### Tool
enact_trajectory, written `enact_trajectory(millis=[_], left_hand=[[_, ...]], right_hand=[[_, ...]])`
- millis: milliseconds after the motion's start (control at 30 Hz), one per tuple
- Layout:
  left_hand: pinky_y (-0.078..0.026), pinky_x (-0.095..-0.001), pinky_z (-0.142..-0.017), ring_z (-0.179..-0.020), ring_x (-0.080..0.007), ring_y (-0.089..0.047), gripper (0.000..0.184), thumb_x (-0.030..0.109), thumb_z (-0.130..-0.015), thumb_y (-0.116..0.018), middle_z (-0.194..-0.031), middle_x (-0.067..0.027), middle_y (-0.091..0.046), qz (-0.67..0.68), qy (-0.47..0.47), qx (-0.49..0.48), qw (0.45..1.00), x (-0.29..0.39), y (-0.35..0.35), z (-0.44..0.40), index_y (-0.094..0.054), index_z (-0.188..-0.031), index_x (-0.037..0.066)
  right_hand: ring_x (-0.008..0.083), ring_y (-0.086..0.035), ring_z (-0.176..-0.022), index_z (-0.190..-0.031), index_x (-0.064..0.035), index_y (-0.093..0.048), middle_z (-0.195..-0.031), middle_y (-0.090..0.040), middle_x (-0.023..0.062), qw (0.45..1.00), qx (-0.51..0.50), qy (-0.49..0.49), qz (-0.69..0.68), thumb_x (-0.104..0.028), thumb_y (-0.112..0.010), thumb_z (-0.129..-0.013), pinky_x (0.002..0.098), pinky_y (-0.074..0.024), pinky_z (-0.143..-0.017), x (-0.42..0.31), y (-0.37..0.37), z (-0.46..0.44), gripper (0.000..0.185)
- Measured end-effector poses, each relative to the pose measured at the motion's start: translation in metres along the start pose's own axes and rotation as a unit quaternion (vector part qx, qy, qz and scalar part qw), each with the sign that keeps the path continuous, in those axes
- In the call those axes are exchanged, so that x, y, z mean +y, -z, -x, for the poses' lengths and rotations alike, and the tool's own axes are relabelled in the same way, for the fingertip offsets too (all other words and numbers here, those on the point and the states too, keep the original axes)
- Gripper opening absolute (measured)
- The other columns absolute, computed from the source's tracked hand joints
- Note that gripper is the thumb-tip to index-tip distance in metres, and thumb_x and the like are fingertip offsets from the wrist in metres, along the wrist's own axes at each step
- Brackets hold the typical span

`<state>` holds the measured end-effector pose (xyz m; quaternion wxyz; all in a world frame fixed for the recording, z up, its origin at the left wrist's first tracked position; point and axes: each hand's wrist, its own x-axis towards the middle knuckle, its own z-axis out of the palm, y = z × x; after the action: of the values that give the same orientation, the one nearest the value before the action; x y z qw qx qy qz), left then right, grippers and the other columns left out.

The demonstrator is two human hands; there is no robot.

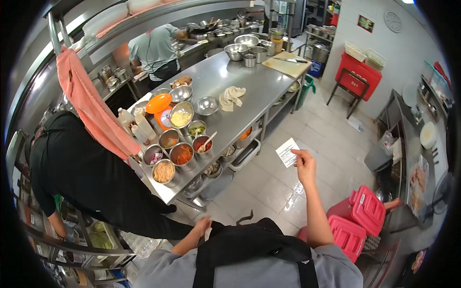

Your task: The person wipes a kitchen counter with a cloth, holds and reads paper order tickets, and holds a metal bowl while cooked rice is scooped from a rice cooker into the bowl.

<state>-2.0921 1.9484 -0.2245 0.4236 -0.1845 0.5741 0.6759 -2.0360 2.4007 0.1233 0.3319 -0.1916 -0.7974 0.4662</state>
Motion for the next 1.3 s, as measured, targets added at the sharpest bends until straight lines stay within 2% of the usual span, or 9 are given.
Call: enact_trajectory(millis=[200, 367, 400, 467, 700, 933, 1033, 1233, 1300], left_hand=[[-0.048, -0.0248, -0.061, -0.07, -0.0137, -0.061, 0.033, 0.021, -0.086, -0.06, -0.08, -0.007, -0.063, -0.14, -0.192, 0.047, 0.97, 0.122, -0.128, -0.081, -0.053, -0.111, 0.001], [-0.05, -0.0309, -0.069, -0.074, -0.0182, -0.064, 0.031, 0.022, -0.083, -0.06, -0.086, -0.0118, -0.067, -0.373, -0.22, -0.022, 0.901, 0.065, -0.113, -0.119, -0.059, -0.104, 0.0], [-0.05, -0.035, -0.074, -0.082, -0.0229, -0.065, 0.033, 0.026, -0.083, -0.059, -0.089, -0.0144, -0.067, -0.472, -0.205, 0.045, 0.856, 0.035, -0.097, -0.126, -0.06, -0.103, 0.001], [-0.049, -0.0391, -0.079, -0.093, -0.0295, -0.064, 0.039, 0.034, -0.079, -0.061, -0.097, -0.0184, -0.066, -0.223, -0.052, 0.127, 0.965, 0.022, -0.116, -0.063, -0.065, -0.1, 0.002], [-0.05, -0.0377, -0.077, -0.087, -0.0277, -0.065, 0.038, 0.035, -0.079, -0.061, -0.09, -0.0158, -0.068, -0.213, 0.16, 0.293, 0.918, -0.002, -0.189, 0.004, -0.065, -0.102, 0.004], [-0.051, -0.0363, -0.074, -0.081, -0.0259, -0.067, 0.037, 0.035, -0.079, -0.062, -0.083, -0.0132, -0.069, -0.255, 0.094, 0.353, 0.895, 0.081, -0.281, -0.027, -0.066, -0.103, 0.006], [-0.05, -0.0405, -0.075, -0.082, -0.0305, -0.065, 0.031, 0.031, -0.078, -0.063, -0.086, -0.0151, -0.068, -0.319, -0.074, 0.368, 0.87, 0.025, -0.244, -0.117, -0.064, -0.098, 0.007], [-0.048, -0.0418, -0.077, -0.087, -0.0347, -0.062, 0.028, 0.026, -0.079, -0.06, -0.089, -0.0175, -0.065, -0.273, -0.102, 0.382, 0.877, 0.069, -0.33, -0.106, -0.062, -0.1, 0.008], [-0.048, -0.042, -0.077, -0.088, -0.035, -0.062, 0.025, 0.026, -0.076, -0.062, -0.091, -0.0174, -0.066, -0.296, -0.149, 0.29, 0.898, 0.063, -0.352, -0.071, -0.067, -0.089, 0.005]], right_hand=[[0.0098, -0.055, -0.058, -0.103, -0.0048, -0.067, -0.082, -0.058, 0.0051, 0.991, -0.031, 0.038, -0.126, -0.006, -0.054, -0.088, 0.023, -0.044, -0.053, 0.021, -0.06, -0.184, 0.02], [0.009, -0.058, -0.076, -0.108, -0.001, -0.064, -0.104, -0.064, 0.007, 0.947, -0.05, 0.107, -0.3, -0.007, -0.054, -0.09, 0.0234, -0.0511, -0.065, -0.048, -0.136, -0.372, 0.022], [0.0102, -0.059, -0.082, -0.11, -0.0009, -0.063, -0.109, -0.063, 0.007, 0.933, -0.062, 0.132, -0.328, -0.009, -0.054, -0.092, 0.0249, -0.0523, -0.068, -0.064, -0.153, -0.407, 0.023], [0.012, -0.06, -0.084, -0.111, -0.0005, -0.063, -0.113, -0.06, 0.0091, 0.9, -0.087, 0.121, -0.41, -0.006, -0.053, -0.091, 0.0246, -0.0531, -0.071, -0.096, -0.187, -0.467, 0.023], [0.0145, -0.064, -0.078, -0.11, 0.0022, -0.062, -0.102, -0.062, 0.0148, 0.848, -0.075, 0.179, -0.493, 0.0, -0.051, -0.087, 0.0234, -0.0533, -0.067, -0.155, -0.3, -0.608, 0.025], [0.0129, -0.064, -0.07, -0.108, -0.0053, -0.065, -0.088, -0.067, 0.0087, 0.881, -0.095, 0.177, -0.429, -0.005, -0.058, -0.085, 0.0215, -0.0486, -0.061, -0.173, -0.334, -0.645, 0.024], [0.013, -0.062, -0.071, -0.108, -0.0071, -0.064, -0.089, -0.067, 0.0054, 0.923, -0.034, 0.302, -0.235, -0.014, -0.064, -0.084, 0.0257, -0.0478, -0.064, -0.176, -0.346, -0.655, 0.025], [0.0232, -0.059, -0.096, -0.119, 0.0038, -0.052, -0.111, -0.06, 0.0158, 0.801, -0.169, 0.156, -0.553, -0.009, -0.062, -0.084, 0.0317, -0.0469, -0.085, -0.144, -0.324, -0.524, 0.038], [0.0194, -0.057, -0.098, -0.119, 0.0035, -0.053, -0.115, -0.057, 0.0133, 0.841, -0.199, 0.224, -0.451, -0.009, -0.058, -0.087, 0.0299, -0.0466, -0.083, -0.099, -0.34, -0.443, 0.034]])
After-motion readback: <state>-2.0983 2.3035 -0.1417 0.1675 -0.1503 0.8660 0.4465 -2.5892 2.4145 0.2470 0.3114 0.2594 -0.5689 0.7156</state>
